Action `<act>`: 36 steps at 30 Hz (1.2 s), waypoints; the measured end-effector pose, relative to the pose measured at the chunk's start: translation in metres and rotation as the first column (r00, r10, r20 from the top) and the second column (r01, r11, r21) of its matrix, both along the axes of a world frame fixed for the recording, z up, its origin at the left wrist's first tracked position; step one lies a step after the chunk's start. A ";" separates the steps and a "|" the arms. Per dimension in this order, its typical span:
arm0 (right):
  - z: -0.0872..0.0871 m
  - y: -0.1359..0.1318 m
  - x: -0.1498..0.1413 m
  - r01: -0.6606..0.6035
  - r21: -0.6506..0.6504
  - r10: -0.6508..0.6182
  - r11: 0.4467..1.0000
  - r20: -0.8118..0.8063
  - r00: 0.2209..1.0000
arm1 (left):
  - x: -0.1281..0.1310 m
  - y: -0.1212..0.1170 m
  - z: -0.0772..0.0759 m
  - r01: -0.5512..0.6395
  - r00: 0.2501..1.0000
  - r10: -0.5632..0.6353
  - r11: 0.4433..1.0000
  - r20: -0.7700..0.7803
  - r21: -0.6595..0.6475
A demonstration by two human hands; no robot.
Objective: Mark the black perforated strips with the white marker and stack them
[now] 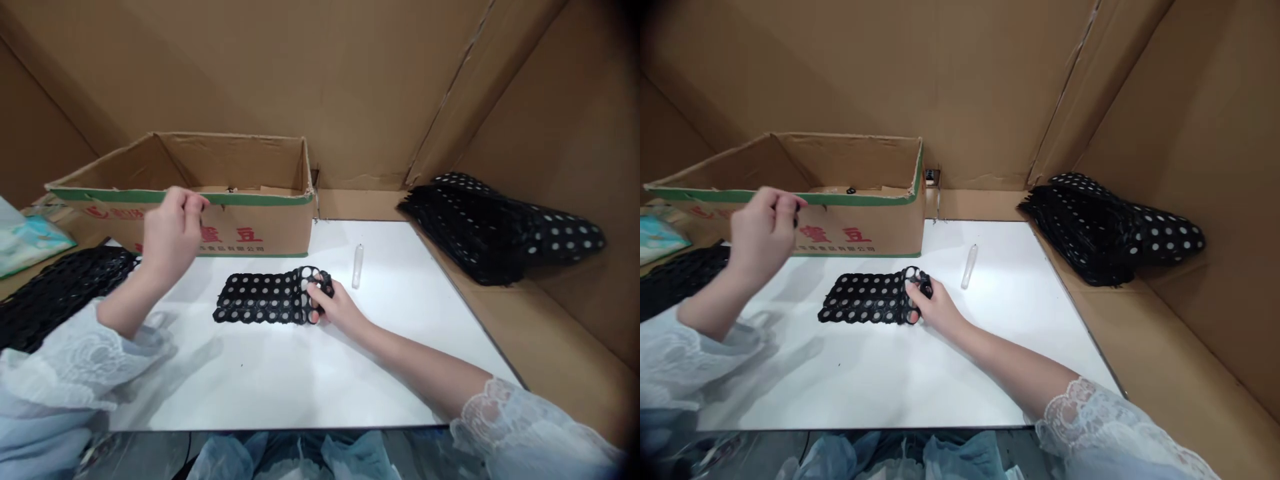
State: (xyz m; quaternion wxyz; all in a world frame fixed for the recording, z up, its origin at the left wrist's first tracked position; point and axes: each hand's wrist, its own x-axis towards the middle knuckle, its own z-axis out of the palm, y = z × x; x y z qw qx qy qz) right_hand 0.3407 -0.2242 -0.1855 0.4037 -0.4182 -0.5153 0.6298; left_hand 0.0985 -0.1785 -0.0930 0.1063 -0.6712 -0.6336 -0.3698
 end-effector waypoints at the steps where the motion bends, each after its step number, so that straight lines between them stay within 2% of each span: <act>1: -0.001 0.001 0.001 0.006 0.060 -0.011 0.998 0.073 0.997 | -0.007 0.007 0.014 -0.026 0.996 0.031 0.998 -0.080 0.063; 4: 0.001 0.005 0.005 0.089 0.272 -0.165 0.958 0.272 0.948 | -0.020 0.030 0.049 -0.068 0.972 0.115 0.973 -0.205 0.221; 6: 0.005 0.006 0.010 0.118 0.390 -0.272 0.913 0.369 0.889 | -0.028 0.050 0.063 -0.105 0.963 0.155 0.969 -0.219 0.224; 8: 0.010 0.008 0.015 0.117 0.460 -0.334 0.880 0.424 0.842 | -0.037 0.072 0.072 -0.159 0.953 0.179 0.982 -0.243 0.099; 10: 0.015 0.009 0.018 0.133 0.496 -0.369 0.858 0.416 0.831 | -0.044 0.087 0.075 -0.170 0.949 0.139 0.982 -0.281 -0.087; 11: 0.017 0.009 0.020 0.144 0.501 -0.376 0.853 0.401 0.835 | -0.045 0.089 0.075 -0.157 0.950 0.112 0.978 -0.292 -0.135; 12: 0.018 0.010 0.021 0.155 0.500 -0.380 0.852 0.387 0.840 | -0.043 0.087 0.073 -0.125 0.951 0.082 0.984 -0.297 -0.127; 13: 0.019 0.010 0.021 0.163 0.496 -0.382 0.853 0.380 0.842 | -0.038 0.080 0.071 -0.084 0.954 0.060 0.994 -0.295 -0.068; 15: 0.019 0.012 0.023 0.156 0.508 -0.390 0.847 0.395 0.832 | -0.020 0.054 0.059 0.025 0.961 0.016 0.989 -0.276 0.144; 16: 0.019 0.012 0.023 0.148 0.527 -0.402 0.837 0.409 0.819 | -0.006 0.038 0.050 0.093 0.962 -0.046 0.982 -0.269 0.167; 17: 0.020 0.013 0.024 0.139 0.548 -0.415 0.825 0.420 0.807 | 0.008 0.021 0.038 0.160 0.956 -0.127 0.981 -0.264 0.110; 18: 0.021 0.014 0.024 0.131 0.561 -0.421 0.818 0.426 0.801 | 0.023 0.005 0.024 0.237 0.931 -0.234 0.971 -0.281 -0.025; 19: 0.023 0.014 0.024 0.125 0.563 -0.416 0.817 0.426 0.804 | 0.036 -0.009 0.008 0.307 0.890 -0.355 0.931 -0.287 -0.198; 21: 0.029 0.014 0.025 0.118 0.526 -0.369 0.842 0.403 0.838 | 0.058 -0.029 -0.026 0.408 0.825 -0.520 0.819 -0.221 -0.405; 22: 0.033 0.013 0.025 0.107 0.483 -0.321 0.869 0.387 0.865 | 0.065 -0.034 -0.042 0.469 0.793 -0.590 0.750 -0.151 -0.467; 23: 0.036 0.012 0.027 0.087 0.427 -0.262 0.900 0.370 0.891 | 0.070 -0.036 -0.056 0.519 0.773 -0.628 0.703 -0.083 -0.486; 25: 0.042 0.010 0.034 -0.005 0.289 -0.104 0.957 0.361 0.927 | 0.074 -0.033 -0.076 0.613 0.729 -0.682 0.610 0.062 -0.502; 27: 0.046 0.007 0.047 -0.151 0.166 0.070 0.975 0.415 0.907 | 0.073 -0.026 -0.084 0.693 0.668 -0.722 0.518 0.177 -0.502; 29: 0.051 0.003 0.061 -0.249 0.146 0.129 0.957 0.556 0.821 | 0.072 -0.021 -0.085 0.741 0.621 -0.745 0.458 0.242 -0.491; 31: 0.056 0.000 0.071 -0.239 0.273 -0.025 0.932 0.706 0.708 | 0.072 -0.019 -0.082 0.756 0.609 -0.750 0.450 0.258 -0.476; 33: 0.062 -0.001 0.073 -0.238 0.425 -0.196 0.873 0.754 0.627 | 0.072 -0.021 -0.079 0.756 0.614 -0.748 0.465 0.253 -0.460; 34: 0.064 -0.001 0.070 -0.256 0.475 -0.239 0.842 0.754 0.613 | 0.072 -0.022 -0.077 0.756 0.615 -0.750 0.471 0.245 -0.455; 36: 0.064 0.002 0.059 -0.321 0.494 -0.215 0.808 0.754 0.621 | 0.072 -0.025 -0.074 0.745 0.628 -0.746 0.494 0.223 -0.448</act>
